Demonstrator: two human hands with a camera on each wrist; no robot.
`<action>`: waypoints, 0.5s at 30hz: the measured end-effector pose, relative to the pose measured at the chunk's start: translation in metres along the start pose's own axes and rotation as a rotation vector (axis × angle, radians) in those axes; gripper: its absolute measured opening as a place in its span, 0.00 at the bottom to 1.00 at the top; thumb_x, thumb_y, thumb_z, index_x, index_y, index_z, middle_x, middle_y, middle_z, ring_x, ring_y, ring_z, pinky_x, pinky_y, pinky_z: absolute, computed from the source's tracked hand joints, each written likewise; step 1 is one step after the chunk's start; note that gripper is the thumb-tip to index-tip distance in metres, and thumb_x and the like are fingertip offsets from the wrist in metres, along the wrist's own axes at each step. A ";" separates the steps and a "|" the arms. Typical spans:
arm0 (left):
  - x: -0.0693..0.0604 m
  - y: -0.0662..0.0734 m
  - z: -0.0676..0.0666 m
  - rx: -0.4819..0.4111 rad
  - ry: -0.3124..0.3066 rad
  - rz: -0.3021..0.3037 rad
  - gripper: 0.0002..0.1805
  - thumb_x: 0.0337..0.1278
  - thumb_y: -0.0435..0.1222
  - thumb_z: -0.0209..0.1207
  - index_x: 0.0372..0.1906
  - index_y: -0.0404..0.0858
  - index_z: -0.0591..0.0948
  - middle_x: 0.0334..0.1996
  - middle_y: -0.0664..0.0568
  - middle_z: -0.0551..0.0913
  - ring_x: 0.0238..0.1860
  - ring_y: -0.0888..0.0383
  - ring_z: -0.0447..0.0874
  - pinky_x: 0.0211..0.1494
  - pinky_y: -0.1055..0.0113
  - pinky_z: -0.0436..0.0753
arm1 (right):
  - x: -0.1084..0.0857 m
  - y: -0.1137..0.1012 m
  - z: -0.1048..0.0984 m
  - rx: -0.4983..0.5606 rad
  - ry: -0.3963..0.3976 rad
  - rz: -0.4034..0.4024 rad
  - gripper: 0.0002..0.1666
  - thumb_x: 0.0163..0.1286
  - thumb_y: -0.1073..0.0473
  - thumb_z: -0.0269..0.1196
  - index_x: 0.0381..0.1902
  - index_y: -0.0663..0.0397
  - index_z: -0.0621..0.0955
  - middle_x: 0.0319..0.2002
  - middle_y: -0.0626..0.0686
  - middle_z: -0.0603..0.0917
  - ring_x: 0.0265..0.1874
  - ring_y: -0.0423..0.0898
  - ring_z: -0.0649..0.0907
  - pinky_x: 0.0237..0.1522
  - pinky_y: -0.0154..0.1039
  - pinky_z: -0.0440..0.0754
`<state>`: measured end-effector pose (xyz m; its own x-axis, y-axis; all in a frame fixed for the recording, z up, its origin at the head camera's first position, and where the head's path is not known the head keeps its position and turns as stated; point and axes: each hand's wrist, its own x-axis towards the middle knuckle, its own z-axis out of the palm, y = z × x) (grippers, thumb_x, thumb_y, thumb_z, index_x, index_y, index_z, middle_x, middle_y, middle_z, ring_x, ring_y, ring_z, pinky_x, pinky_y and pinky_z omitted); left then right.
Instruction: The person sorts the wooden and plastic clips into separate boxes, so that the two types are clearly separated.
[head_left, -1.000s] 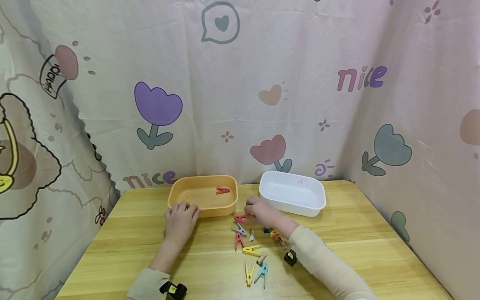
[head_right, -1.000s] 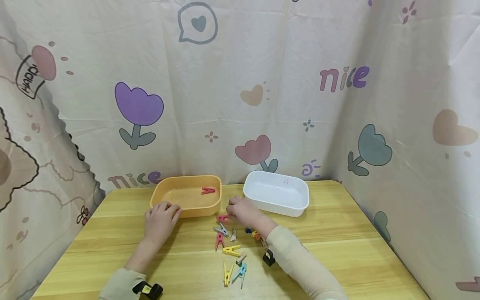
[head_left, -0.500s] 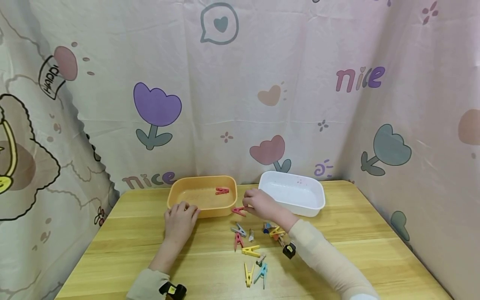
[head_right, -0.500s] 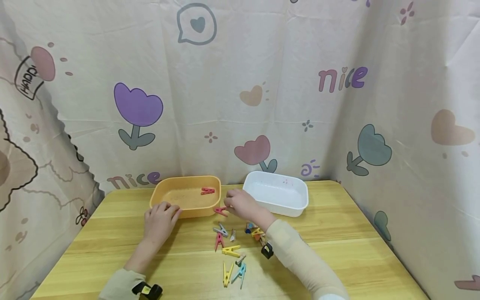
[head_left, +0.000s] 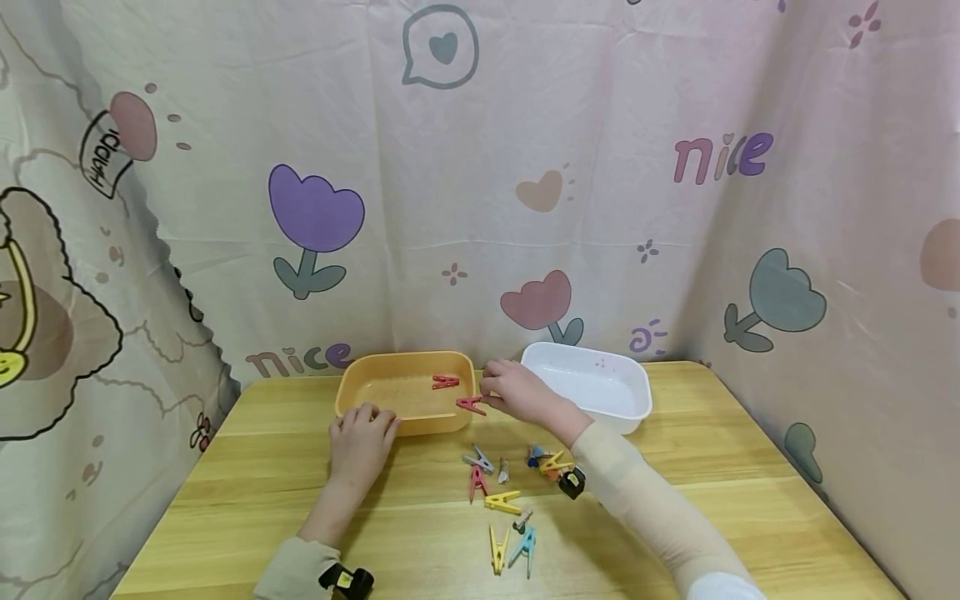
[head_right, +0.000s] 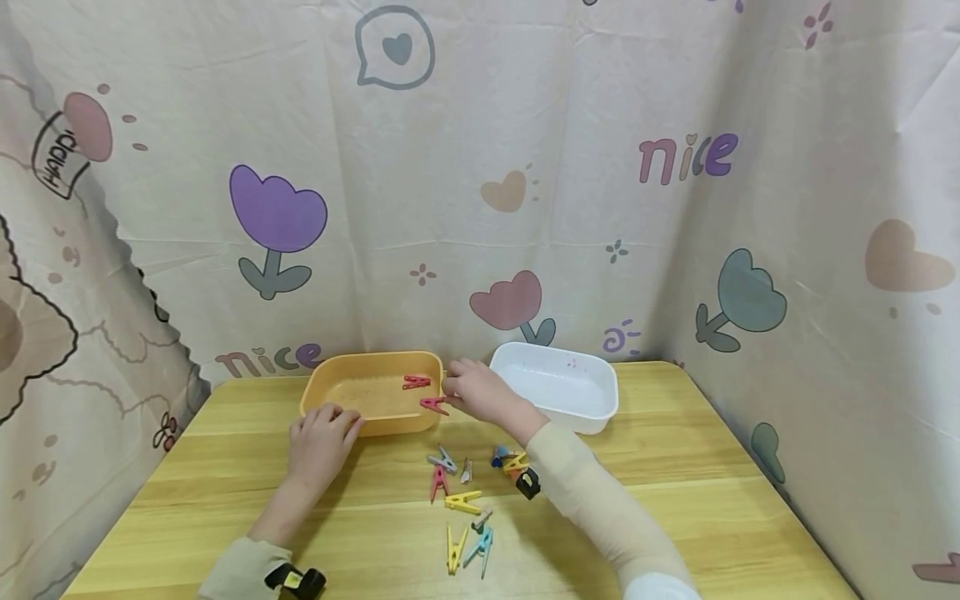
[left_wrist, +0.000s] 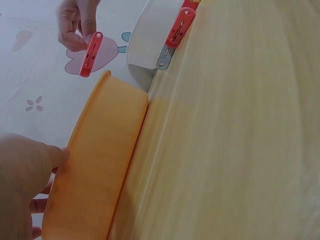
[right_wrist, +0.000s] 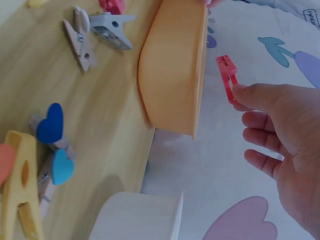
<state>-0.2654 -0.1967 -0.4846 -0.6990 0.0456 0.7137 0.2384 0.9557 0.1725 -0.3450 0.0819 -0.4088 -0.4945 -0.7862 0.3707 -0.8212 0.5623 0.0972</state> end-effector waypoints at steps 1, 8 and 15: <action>0.000 0.000 0.000 0.001 -0.001 -0.001 0.06 0.54 0.42 0.68 0.32 0.44 0.86 0.31 0.48 0.80 0.35 0.45 0.77 0.43 0.43 0.72 | 0.002 0.001 0.001 0.003 0.002 -0.003 0.05 0.66 0.54 0.66 0.32 0.47 0.83 0.36 0.47 0.79 0.37 0.43 0.76 0.41 0.37 0.77; -0.001 -0.001 0.001 0.004 0.012 0.001 0.06 0.53 0.41 0.68 0.31 0.44 0.85 0.31 0.48 0.79 0.35 0.45 0.77 0.43 0.43 0.72 | 0.016 0.005 0.002 0.027 0.005 -0.025 0.03 0.66 0.56 0.66 0.34 0.48 0.84 0.35 0.47 0.78 0.36 0.44 0.76 0.40 0.38 0.76; -0.001 -0.002 0.003 0.004 0.002 0.000 0.06 0.54 0.42 0.68 0.32 0.44 0.85 0.31 0.48 0.79 0.36 0.45 0.77 0.43 0.43 0.72 | 0.035 0.007 0.004 0.033 0.021 -0.041 0.03 0.64 0.59 0.67 0.32 0.50 0.83 0.36 0.49 0.80 0.37 0.46 0.78 0.42 0.39 0.78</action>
<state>-0.2675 -0.1980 -0.4877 -0.6975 0.0446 0.7152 0.2357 0.9568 0.1703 -0.3691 0.0569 -0.3990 -0.4543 -0.8027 0.3864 -0.8498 0.5206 0.0824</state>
